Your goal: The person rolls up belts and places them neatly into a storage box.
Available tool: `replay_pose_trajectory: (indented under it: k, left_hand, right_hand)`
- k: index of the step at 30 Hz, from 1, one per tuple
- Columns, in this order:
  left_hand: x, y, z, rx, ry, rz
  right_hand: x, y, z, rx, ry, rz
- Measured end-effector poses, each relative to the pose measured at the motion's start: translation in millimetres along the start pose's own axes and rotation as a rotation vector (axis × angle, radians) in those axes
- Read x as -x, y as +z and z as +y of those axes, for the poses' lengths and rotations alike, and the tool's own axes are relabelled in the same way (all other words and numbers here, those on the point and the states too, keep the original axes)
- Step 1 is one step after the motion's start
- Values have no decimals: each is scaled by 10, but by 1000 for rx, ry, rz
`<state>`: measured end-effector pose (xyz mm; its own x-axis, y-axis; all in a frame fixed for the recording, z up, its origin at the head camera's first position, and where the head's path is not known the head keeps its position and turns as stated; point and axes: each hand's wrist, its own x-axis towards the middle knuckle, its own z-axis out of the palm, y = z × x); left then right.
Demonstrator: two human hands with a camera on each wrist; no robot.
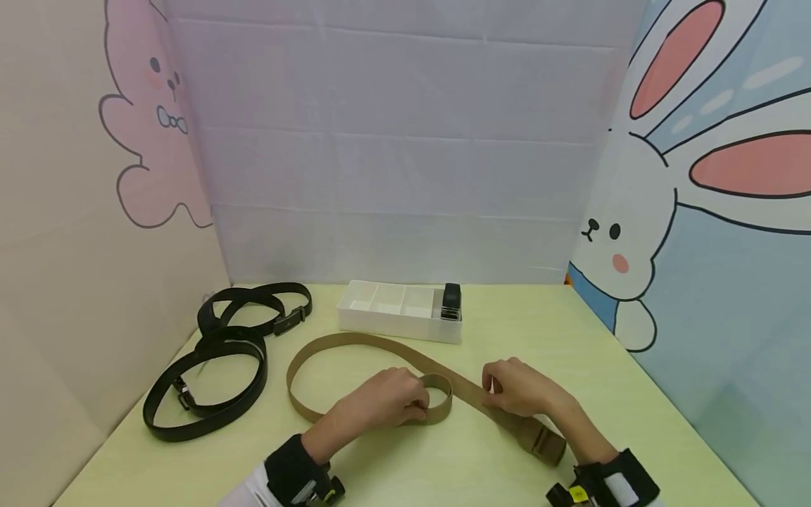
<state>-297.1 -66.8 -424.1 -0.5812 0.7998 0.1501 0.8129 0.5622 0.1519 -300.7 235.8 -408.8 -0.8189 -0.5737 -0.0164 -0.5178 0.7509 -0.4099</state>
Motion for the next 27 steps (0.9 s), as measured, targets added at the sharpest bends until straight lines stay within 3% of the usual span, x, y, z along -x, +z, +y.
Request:
replay_pose_trajectory:
  k: [7,15,27]
  left_hand:
    - [17,-15,-21,16,-4,-2]
    - [58,-10,-103,21,-21,-5]
    - [114,-32,-162,27,-39,-1]
  right_hand:
    - [72,-58,28,-60,-187,-53]
    - [146,-90,25,-74,-256,-123]
    - [216,-64,-211,218,-312,-27]
